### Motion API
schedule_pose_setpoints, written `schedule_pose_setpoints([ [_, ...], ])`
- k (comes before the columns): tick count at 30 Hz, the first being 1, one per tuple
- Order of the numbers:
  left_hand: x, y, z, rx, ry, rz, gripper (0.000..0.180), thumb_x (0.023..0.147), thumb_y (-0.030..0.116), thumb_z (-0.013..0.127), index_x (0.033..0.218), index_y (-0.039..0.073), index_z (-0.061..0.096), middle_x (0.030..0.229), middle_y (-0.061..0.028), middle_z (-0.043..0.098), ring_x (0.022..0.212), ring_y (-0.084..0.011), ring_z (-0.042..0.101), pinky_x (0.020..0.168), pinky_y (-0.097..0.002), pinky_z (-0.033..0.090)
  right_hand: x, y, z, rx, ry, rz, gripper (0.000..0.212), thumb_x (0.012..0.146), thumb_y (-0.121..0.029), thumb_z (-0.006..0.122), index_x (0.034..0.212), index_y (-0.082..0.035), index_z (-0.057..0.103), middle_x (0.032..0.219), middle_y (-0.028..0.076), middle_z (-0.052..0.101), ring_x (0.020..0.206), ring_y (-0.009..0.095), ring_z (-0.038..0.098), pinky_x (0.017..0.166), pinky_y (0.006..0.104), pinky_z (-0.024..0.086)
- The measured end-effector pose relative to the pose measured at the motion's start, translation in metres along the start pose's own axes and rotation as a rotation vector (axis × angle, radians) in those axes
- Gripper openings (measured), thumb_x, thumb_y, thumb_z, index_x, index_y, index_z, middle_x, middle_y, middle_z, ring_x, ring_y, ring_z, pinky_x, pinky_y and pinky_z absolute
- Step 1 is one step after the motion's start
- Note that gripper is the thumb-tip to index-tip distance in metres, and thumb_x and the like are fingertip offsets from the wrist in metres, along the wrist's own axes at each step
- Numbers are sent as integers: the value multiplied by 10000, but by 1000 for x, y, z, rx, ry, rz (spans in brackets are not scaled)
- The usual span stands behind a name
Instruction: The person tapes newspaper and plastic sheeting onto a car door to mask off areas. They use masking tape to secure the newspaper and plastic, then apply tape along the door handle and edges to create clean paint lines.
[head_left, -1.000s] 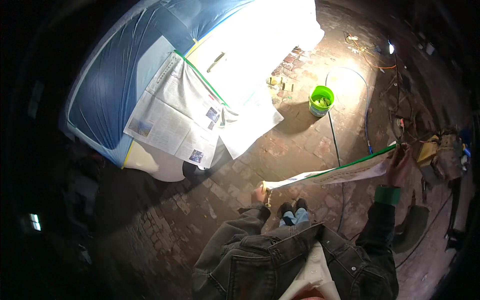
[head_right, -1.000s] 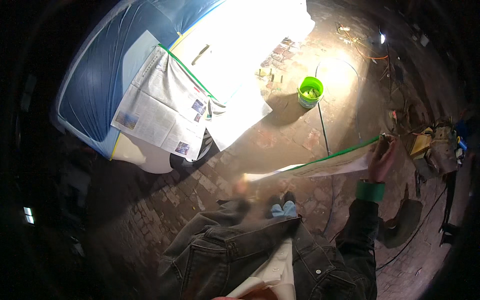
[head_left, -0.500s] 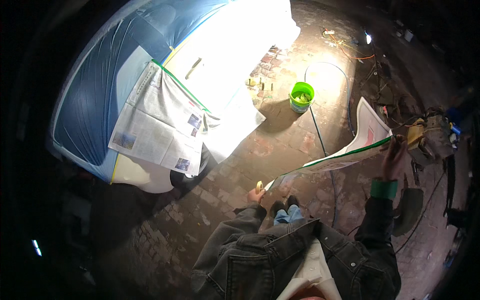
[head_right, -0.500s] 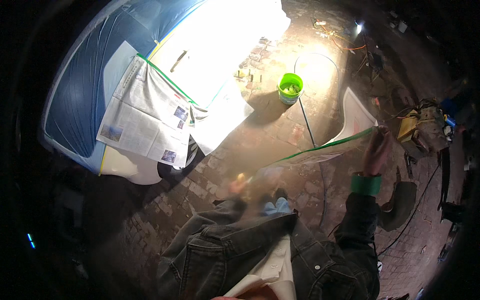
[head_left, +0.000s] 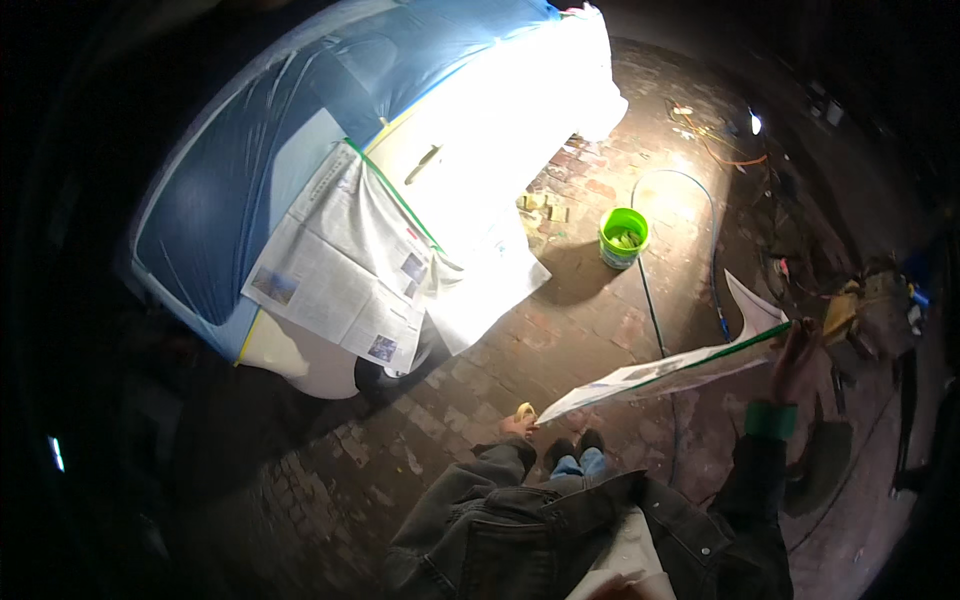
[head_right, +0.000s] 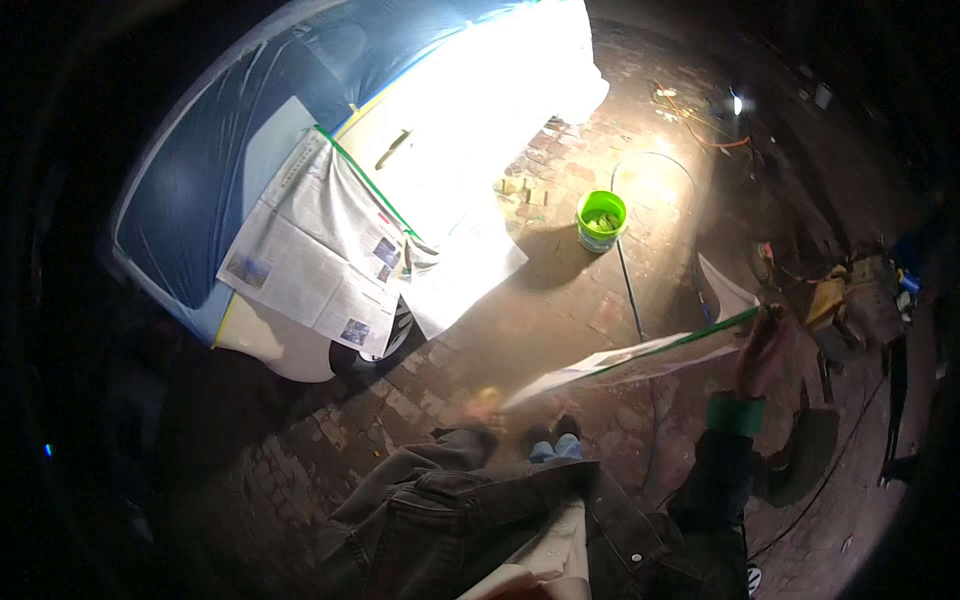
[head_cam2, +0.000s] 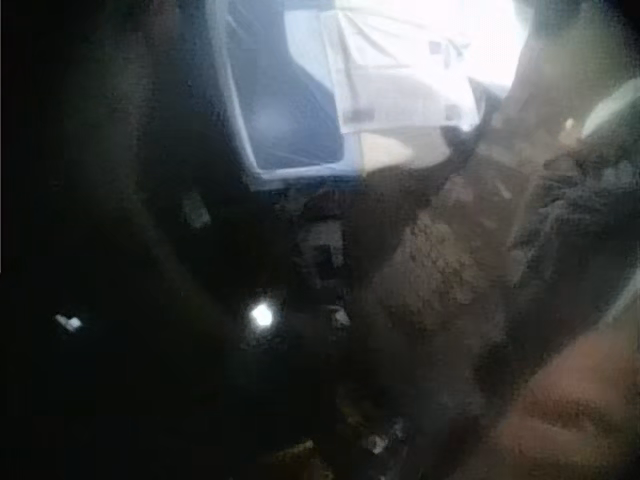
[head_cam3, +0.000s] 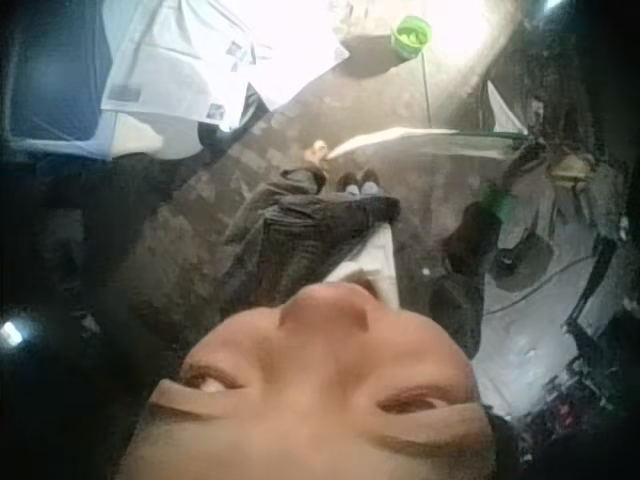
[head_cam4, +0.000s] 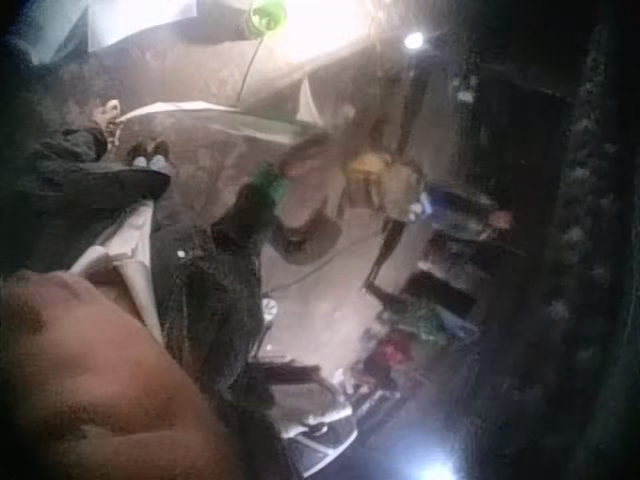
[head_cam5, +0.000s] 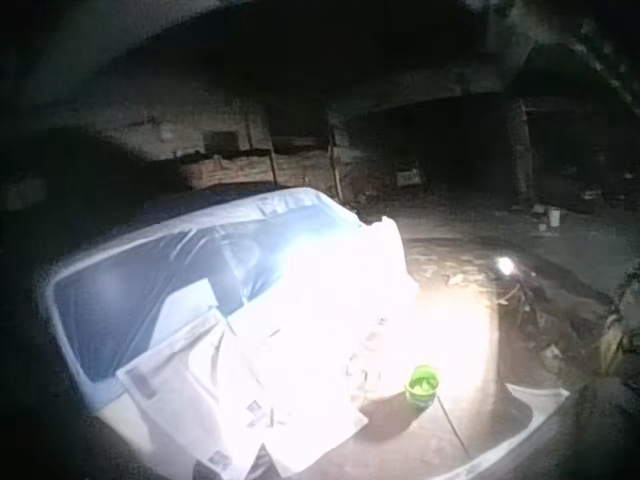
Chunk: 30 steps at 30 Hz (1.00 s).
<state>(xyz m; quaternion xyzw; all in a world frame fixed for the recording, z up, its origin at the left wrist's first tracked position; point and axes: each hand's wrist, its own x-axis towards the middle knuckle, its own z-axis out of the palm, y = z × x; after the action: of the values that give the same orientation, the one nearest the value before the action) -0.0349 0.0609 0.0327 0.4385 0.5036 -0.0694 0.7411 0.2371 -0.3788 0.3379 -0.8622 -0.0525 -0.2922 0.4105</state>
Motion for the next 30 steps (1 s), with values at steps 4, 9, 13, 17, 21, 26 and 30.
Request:
schedule_pose_setpoints([
  [4,-18,3,-6,123,32,236,174,899,167,643,951,5,678,762,-109,690,555,-141,598,482,-270,436,6,40,8,-648,220,-584,479,1014,-143,456,1453,-25,303,1405,174,445,1301,276,441,1052,337,411],
  [9,8,-15,-29,-206,88,127,206,900,177,653,1027,14,650,888,-127,686,728,-210,644,589,-319,513,14,63,22,-222,100,-339,420,1014,-139,462,1404,-10,376,1364,176,479,1258,243,482,1007,319,446],
  [13,55,-41,-66,-508,106,18,263,892,258,674,1064,61,647,997,-129,672,908,-242,640,698,-361,537,17,28,22,-202,196,-343,270,1003,-158,507,1200,27,525,1075,116,612,942,185,600,812,302,501],
  [17,54,-46,-98,-414,173,83,271,887,256,678,1066,55,647,1004,-130,674,912,-246,641,712,-363,535,15,-16,14,278,25,63,229,1007,-163,500,1146,16,531,1000,91,594,851,134,562,750,278,489],
  [21,32,-32,-93,-386,197,107,279,882,254,683,1068,50,646,1011,-131,675,916,-249,642,725,-366,532,13,-27,18,363,-42,191,212,1010,-164,490,1124,12,524,987,88,583,865,139,559,759,279,482],
  [26,25,-21,-73,-369,202,123,290,875,252,688,1071,42,645,1019,-132,677,922,-253,643,743,-368,529,6,-7,28,157,55,-49,234,1012,-155,487,1161,23,512,1033,119,586,953,176,572,820,302,475],
  [30,28,-20,-63,-364,199,123,299,870,250,693,1074,37,645,1025,-133,678,926,-257,644,756,-370,527,4,17,24,55,28,-136,316,1010,-151,488,1261,41,479,1192,168,576,1070,211,577,882,306,472],
])
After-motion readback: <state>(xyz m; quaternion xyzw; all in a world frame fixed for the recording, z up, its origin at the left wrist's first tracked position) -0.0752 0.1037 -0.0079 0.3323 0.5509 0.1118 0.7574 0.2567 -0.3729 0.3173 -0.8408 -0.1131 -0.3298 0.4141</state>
